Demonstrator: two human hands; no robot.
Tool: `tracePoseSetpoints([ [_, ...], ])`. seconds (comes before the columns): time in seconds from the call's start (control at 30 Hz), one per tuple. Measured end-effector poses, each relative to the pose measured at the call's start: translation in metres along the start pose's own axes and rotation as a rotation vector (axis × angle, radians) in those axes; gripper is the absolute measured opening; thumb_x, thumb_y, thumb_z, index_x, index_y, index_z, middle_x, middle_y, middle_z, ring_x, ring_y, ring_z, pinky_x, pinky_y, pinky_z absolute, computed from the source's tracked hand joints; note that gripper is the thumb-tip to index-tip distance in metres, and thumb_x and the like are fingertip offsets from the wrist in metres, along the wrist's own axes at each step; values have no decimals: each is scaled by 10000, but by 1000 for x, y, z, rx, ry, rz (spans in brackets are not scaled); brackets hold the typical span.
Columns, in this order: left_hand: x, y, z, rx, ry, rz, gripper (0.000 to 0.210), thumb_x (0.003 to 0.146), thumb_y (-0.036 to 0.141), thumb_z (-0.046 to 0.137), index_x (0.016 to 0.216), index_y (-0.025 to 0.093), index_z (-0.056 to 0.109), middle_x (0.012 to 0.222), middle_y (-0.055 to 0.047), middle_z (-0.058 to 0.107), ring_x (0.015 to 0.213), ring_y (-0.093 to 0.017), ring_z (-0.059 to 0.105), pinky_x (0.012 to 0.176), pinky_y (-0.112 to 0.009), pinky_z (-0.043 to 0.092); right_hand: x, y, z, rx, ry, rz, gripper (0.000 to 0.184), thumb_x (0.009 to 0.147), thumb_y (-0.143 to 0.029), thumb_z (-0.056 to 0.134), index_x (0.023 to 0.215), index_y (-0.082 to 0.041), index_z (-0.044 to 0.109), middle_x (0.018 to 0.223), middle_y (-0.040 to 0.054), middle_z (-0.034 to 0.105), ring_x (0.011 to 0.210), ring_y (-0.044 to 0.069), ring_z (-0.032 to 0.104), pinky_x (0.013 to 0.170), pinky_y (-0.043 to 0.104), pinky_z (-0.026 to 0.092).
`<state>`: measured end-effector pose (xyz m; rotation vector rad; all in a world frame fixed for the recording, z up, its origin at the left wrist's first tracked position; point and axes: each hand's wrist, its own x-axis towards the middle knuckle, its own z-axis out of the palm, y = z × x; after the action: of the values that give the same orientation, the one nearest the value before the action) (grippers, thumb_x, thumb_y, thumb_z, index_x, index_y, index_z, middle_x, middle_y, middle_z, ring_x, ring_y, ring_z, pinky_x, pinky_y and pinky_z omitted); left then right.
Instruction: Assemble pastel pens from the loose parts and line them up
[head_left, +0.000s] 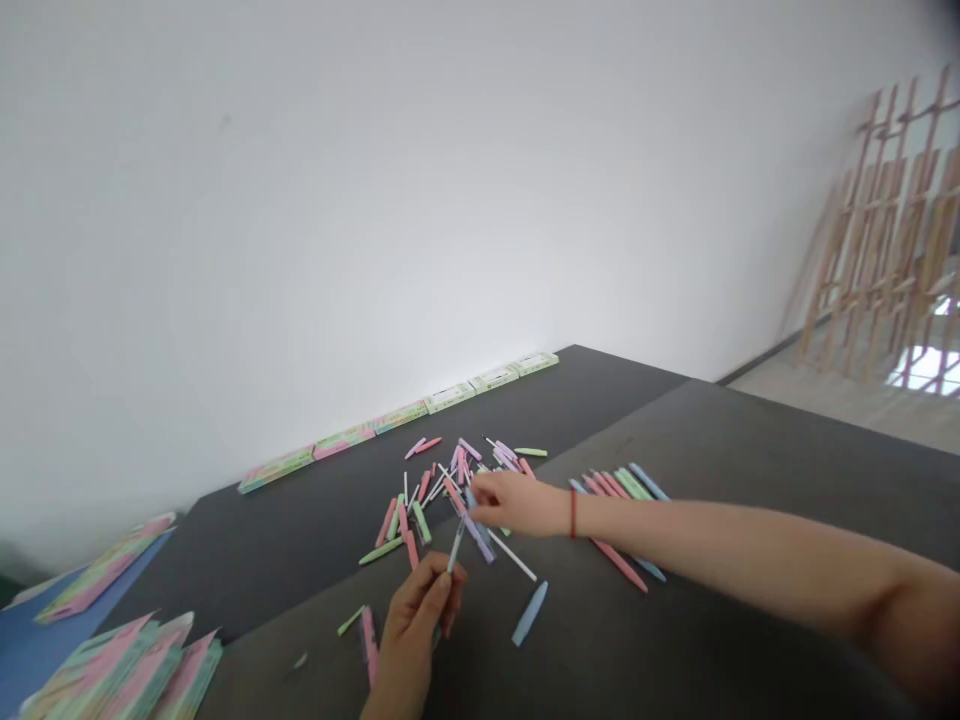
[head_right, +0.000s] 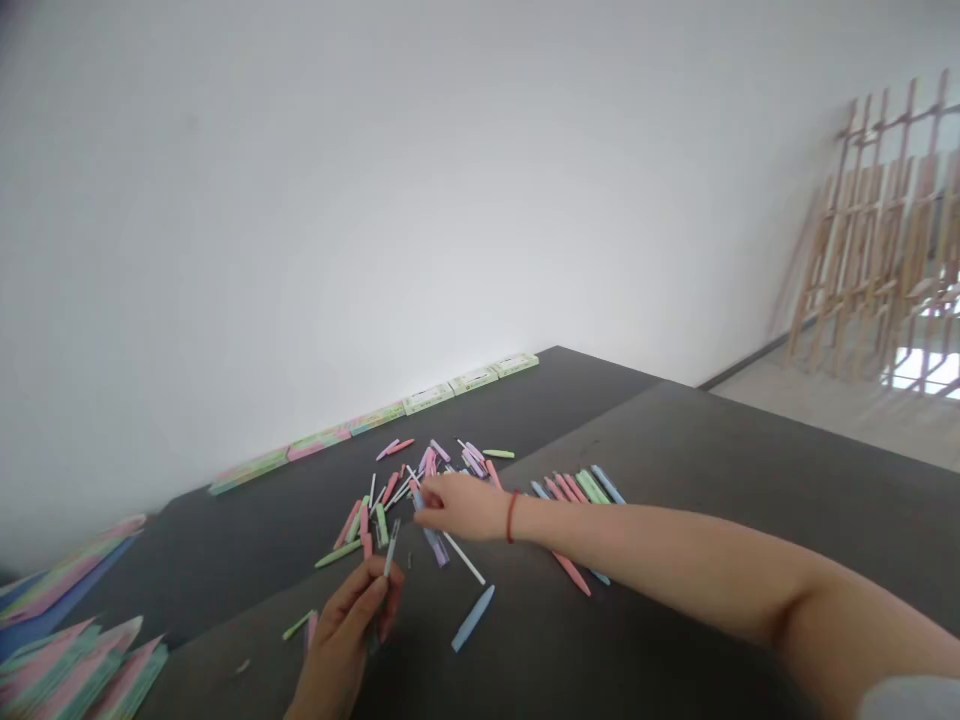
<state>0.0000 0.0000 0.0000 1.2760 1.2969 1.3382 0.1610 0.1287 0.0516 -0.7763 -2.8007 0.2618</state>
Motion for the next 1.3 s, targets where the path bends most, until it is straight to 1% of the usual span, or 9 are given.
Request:
tracePoseSetpoints([
  [0.07,2,5,-1,-60,53,-7,243,791,424,574,748,186,594,577,52,433,517,-81,367,473,-187,300,-46,-10,12,509,-224,84,183,862,-319,459,832,-154,533,675,-23,567,552,71,496,481,165,353],
  [0.13,3,9,-3,-103,86,-8,222,778,406,594,755,186,594,582,53,445,516,-79,372,468,-185,304,-81,-22,26,805,-420,166,158,834,-317,476,820,-170,533,627,-47,536,493,64,475,466,167,349],
  [0.17,3,11,-4,-116,96,-6,213,772,398,602,760,186,594,583,53,450,516,-78,374,465,-184,305,-92,-27,31,813,-408,174,141,808,-313,508,800,-175,538,619,-50,532,504,67,473,476,171,341],
  [0.23,3,14,-6,-126,102,-3,201,765,388,613,766,188,593,584,54,458,516,-77,377,462,-182,306,-100,-34,39,680,-228,180,162,757,-340,572,761,-181,544,637,-50,526,547,74,455,487,181,304],
  [0.43,-2,15,-4,-45,79,-35,236,770,420,595,752,185,586,578,52,456,515,-79,377,474,-184,319,-60,-34,54,637,-18,202,168,730,-318,593,699,-174,515,619,-49,504,555,78,418,494,195,283],
  [0.6,-2,11,-5,172,27,-48,266,799,456,530,776,195,576,584,54,447,521,-98,394,484,-196,320,-46,-26,61,1139,0,300,123,757,-282,539,745,-170,489,605,-37,517,510,83,469,447,184,355],
  [0.83,1,13,-17,646,-43,69,267,864,435,431,794,209,554,652,42,485,628,-141,478,600,-226,354,-51,-4,33,1721,404,383,250,717,-386,591,770,-160,499,507,-69,441,413,54,362,383,173,292],
  [1.07,0,19,-21,854,-51,118,245,887,425,395,830,225,525,722,26,571,682,-161,547,647,-241,388,-50,-4,29,1804,473,330,276,705,-388,644,792,-159,517,536,-55,488,442,56,396,411,181,310],
  [1.3,-3,19,-17,969,-88,148,210,905,394,381,869,246,525,732,30,591,680,-151,577,633,-240,403,-51,-7,36,1607,454,274,283,762,-416,612,829,-151,540,586,-43,539,446,58,441,428,190,353],
])
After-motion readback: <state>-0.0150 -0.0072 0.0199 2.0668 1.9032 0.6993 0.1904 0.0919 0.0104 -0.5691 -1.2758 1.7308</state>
